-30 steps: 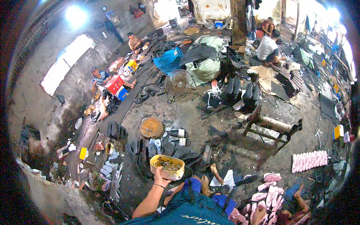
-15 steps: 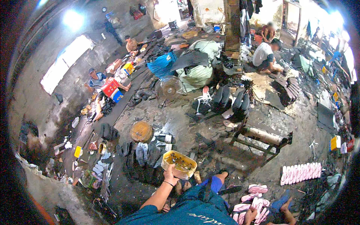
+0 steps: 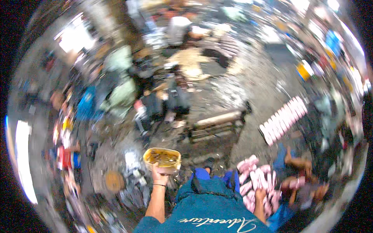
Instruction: The person applies a yellowish liquid to a black rubber sandal using a brush, then pours more liquid from a yellow can into a container. The person then applies the liquid to a large black rubber sheet using the brush.
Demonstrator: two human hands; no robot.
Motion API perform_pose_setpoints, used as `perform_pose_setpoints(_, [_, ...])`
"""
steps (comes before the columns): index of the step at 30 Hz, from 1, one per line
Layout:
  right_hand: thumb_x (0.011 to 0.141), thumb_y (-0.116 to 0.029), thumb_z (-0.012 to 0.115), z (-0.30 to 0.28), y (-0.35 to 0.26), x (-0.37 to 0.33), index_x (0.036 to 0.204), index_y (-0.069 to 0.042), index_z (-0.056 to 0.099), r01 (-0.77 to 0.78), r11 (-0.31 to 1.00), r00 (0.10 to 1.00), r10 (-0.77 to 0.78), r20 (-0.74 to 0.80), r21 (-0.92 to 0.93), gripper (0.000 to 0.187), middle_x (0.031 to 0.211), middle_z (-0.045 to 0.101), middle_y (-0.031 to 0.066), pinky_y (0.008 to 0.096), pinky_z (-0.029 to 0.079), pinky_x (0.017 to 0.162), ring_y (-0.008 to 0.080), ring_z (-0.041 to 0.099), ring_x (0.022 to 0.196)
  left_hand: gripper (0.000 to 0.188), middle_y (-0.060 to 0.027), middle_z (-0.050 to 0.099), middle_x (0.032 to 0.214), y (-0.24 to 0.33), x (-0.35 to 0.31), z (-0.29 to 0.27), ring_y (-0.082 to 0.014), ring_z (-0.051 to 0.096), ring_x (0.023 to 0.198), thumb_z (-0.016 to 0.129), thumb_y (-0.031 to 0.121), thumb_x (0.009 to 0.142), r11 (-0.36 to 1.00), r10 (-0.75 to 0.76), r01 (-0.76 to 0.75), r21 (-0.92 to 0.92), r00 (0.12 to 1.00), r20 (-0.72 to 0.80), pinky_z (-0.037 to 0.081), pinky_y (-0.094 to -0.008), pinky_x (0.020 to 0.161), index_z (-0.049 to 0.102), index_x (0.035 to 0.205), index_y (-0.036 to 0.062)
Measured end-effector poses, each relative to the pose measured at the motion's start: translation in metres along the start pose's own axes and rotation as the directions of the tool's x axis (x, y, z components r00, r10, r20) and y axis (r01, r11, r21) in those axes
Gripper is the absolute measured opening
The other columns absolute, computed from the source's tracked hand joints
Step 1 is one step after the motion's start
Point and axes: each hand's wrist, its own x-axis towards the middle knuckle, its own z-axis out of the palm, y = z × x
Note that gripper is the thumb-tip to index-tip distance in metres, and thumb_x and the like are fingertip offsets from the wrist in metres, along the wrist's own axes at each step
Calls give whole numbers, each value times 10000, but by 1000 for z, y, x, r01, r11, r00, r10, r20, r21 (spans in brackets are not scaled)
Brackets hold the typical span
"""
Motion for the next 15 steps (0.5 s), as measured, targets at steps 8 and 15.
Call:
perform_pose_setpoints(8, [770, -80, 579, -12, -44, 25, 842, -28, 744, -173, 908, 968, 229, -105, 382, 187, 796, 722, 157, 343, 531, 751, 250, 694, 768, 666, -82, 570, 1261, -34, 73, 154, -323, 544, 1128, 690, 403, 735, 958, -94, 87, 275, 995, 13, 422, -552, 974, 483, 1323, 170])
perform_pose_setpoints(15, [743, -248, 641, 27, -20, 64, 796, -20, 734, -393, 897, 912, 352, 211, 203, 252, 770, 697, 212, 429, 542, 725, 323, 710, 760, 750, -110, 494, 1350, -104, 139, 240, -361, 482, 1211, 674, 465, 704, 913, -204, 160, 375, 976, 81, 410, -612, 959, 446, 1364, 190])
